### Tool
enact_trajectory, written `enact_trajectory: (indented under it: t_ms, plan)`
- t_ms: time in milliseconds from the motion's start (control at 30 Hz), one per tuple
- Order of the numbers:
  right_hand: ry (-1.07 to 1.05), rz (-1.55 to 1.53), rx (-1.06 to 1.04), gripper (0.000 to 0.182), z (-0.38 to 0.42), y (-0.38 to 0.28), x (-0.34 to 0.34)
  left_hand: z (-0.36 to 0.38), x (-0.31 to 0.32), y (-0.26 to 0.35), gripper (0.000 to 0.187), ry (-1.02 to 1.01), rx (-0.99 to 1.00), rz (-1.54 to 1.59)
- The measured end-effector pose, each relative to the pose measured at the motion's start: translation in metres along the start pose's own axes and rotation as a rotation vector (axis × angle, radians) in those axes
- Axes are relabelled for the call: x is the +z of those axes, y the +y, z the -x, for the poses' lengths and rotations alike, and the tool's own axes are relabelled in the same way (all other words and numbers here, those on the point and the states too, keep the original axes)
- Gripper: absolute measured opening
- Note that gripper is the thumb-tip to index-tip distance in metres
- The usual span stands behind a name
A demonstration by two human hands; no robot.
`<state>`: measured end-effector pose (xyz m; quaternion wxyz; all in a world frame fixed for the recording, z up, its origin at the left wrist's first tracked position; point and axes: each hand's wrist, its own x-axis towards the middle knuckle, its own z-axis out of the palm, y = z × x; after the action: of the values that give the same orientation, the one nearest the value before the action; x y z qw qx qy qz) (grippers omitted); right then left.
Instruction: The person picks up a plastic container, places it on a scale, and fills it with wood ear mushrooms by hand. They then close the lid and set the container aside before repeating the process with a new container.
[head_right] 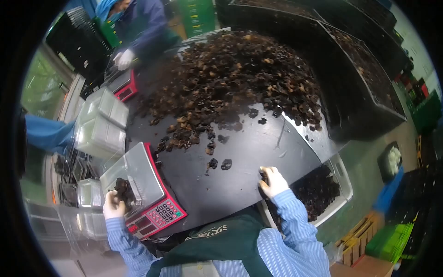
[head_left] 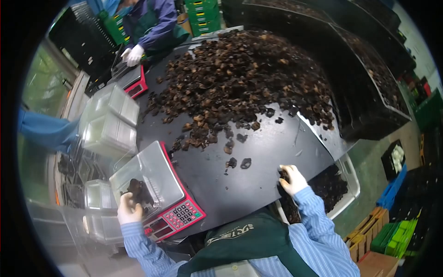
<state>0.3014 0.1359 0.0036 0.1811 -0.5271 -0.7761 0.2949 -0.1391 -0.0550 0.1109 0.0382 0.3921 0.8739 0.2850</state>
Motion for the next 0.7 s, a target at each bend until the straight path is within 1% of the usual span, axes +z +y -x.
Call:
enact_trajectory:
  t_ms: [33, 67, 100, 133, 167, 200, 233, 267, 300, 333, 367, 433, 500, 533, 567, 633, 667, 700]
  plan:
    - [0.069, 0.001, -0.009, 0.04, -0.004, 0.002, 0.011, 0.0, 0.004, -0.008, 0.026, 0.094, 0.072, 0.181]
    - [0.092, 0.087, -0.026, 0.039, -0.007, 0.004, 0.018, 0.003, 0.009, -0.013, 0.024, 0.053, 0.07, 0.253]
    - [0.139, 0.116, -0.019, 0.028, -0.009, 0.004, 0.023, 0.006, 0.013, -0.007, 0.022, 0.014, 0.068, 0.324]
    - [0.109, 0.102, -0.018, 0.021, -0.011, 0.013, 0.026, 0.01, 0.017, 0.008, 0.02, -0.023, 0.064, 0.393]
    - [0.076, 0.087, -0.02, 0.015, -0.012, 0.021, 0.026, 0.016, 0.028, 0.026, 0.019, -0.078, 0.158, 0.403]
    - [0.106, 0.007, -0.023, 0.01, -0.012, 0.027, 0.024, 0.026, 0.041, 0.056, 0.018, -0.133, 0.25, 0.409]
    - [0.136, -0.075, -0.028, 0.006, -0.012, 0.034, 0.022, 0.036, 0.06, 0.077, 0.019, -0.267, 0.254, 0.489]
    - [0.191, -0.157, -0.044, 0.007, -0.011, 0.042, 0.017, 0.047, 0.073, 0.112, 0.021, -0.419, 0.153, 0.533]
    - [0.28, -0.209, -0.061, 0.007, -0.01, 0.05, 0.011, 0.057, 0.103, 0.123, 0.027, -0.606, 0.087, 0.672]
    - [0.345, -0.092, -0.052, 0.008, -0.009, 0.061, 0.0, 0.072, 0.128, 0.138, 0.034, -0.77, 0.074, 0.793]
    - [0.376, -0.077, -0.023, 0.01, -0.006, 0.061, -0.02, 0.083, 0.149, 0.151, 0.044, -1.082, -0.051, 1.088]
    - [0.465, -0.183, 0.064, 0.011, 0.002, 0.082, -0.046, 0.097, 0.16, 0.186, 0.045, -1.126, 0.225, 0.999]
    - [0.504, -0.25, 0.144, 0.014, 0.014, 0.1, -0.069, 0.078, 0.178, 0.196, 0.053, -0.763, 0.79, 0.556]
    - [0.51, -0.235, 0.176, 0.015, 0.019, 0.101, -0.08, 0.066, 0.189, 0.193, 0.059, -0.542, 0.911, 0.31]
    - [0.515, -0.224, 0.21, 0.016, 0.024, 0.1, -0.087, 0.056, 0.204, 0.188, 0.059, -0.438, 0.853, 0.241]
    - [0.394, -0.073, 0.218, 0.017, 0.031, 0.102, -0.094, 0.046, 0.228, 0.184, 0.054, -0.31, 0.735, -0.054]
    - [0.334, 0.004, 0.22, 0.017, 0.033, 0.102, -0.096, 0.042, 0.243, 0.177, 0.054, -0.325, 0.768, -0.056]
    - [0.213, -0.014, 0.341, 0.016, 0.035, 0.101, -0.097, 0.041, 0.258, 0.168, 0.053, -0.339, 0.8, -0.055]
